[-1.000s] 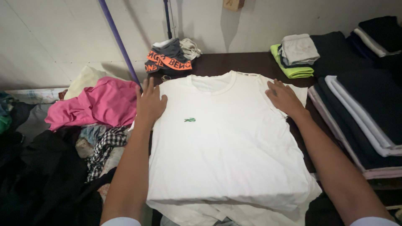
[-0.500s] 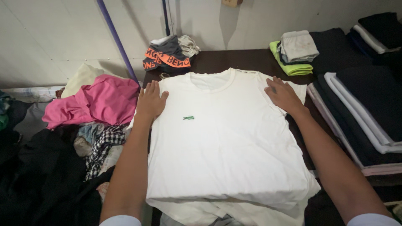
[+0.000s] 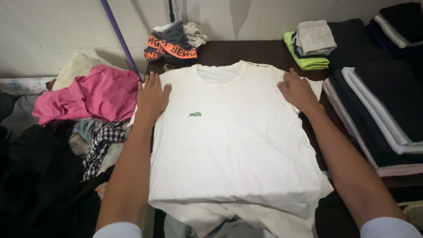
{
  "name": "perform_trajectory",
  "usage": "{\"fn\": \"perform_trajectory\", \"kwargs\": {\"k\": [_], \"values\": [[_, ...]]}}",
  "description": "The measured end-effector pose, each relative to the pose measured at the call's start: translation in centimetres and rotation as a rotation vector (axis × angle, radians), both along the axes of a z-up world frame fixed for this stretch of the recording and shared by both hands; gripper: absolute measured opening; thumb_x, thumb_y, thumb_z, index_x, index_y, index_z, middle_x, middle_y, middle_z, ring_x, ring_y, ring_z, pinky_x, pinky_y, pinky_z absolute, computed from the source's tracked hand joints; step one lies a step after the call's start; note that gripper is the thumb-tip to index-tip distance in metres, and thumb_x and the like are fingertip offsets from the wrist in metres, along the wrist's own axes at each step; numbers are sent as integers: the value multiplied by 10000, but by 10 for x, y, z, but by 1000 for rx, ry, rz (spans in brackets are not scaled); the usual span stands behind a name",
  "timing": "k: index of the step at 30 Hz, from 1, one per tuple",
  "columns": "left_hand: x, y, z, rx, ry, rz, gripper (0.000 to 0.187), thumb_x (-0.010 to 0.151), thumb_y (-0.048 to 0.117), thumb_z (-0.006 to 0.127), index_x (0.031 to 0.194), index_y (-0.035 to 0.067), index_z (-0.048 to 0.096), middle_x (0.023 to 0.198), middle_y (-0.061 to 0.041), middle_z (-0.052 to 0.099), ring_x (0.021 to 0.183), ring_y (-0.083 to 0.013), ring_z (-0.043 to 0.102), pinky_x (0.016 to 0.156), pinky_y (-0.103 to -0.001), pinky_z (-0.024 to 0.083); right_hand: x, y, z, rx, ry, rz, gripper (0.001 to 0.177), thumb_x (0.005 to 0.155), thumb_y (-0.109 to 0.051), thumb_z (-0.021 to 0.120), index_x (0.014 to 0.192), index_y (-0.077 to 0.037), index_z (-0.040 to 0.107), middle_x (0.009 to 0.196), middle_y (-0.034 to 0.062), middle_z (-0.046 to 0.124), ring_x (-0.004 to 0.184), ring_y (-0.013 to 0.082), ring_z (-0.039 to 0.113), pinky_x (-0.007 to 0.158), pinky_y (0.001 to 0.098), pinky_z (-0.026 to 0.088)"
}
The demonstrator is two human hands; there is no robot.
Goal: The person lays out a white t-shirt on a table, smooths the fabric, folds the sleeves inward, and then folds the bottom section of the shirt upward twice.
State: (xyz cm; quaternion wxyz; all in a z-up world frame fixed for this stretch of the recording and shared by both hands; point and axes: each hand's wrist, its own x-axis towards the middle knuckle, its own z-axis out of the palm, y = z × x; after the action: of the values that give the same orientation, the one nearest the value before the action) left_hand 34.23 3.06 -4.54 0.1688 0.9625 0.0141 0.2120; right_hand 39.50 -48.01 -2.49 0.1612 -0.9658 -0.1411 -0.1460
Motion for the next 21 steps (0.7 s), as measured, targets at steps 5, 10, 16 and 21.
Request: {"fn": "perform_trajectory", "kwargs": {"k": [5,10,16,21], "values": [[3,0,-4,52,10,-128,725,1062,486,402,1540,-58,373,1628,-249,330,1528,-385,266,1236,-536,167,2,1,-1,105,51,104,558,1023,-391,481,1443,-26,529,1605,248,380,1487,421,354,1200,524,282],[12,4,-9,111,11,-136,741,1060,505,396,1538,-60,364,1617,-254,335,1516,-385,277,1215,-552,181,5,-1,-7,57,56,93,578,1051,-396,461,1471,1,473,1596,259,366,1491,412,313,1205,536,214],[14,9,-9,120,-25,-173,718,1064,488,416,1526,-61,403,1617,-263,367,1516,-398,314,1225,-567,213,5,-8,-3,33,42,125,528,1062,-360,464,1451,-5,501,1586,257,415,1497,409,350,1207,531,275],[6,3,4,75,-30,-202,684,1064,439,463,1510,-78,412,1585,-292,374,1489,-425,320,1202,-586,206,-2,-5,8,131,52,154,521,1045,-341,493,1444,-7,519,1564,235,451,1479,382,386,1212,498,298]]}}
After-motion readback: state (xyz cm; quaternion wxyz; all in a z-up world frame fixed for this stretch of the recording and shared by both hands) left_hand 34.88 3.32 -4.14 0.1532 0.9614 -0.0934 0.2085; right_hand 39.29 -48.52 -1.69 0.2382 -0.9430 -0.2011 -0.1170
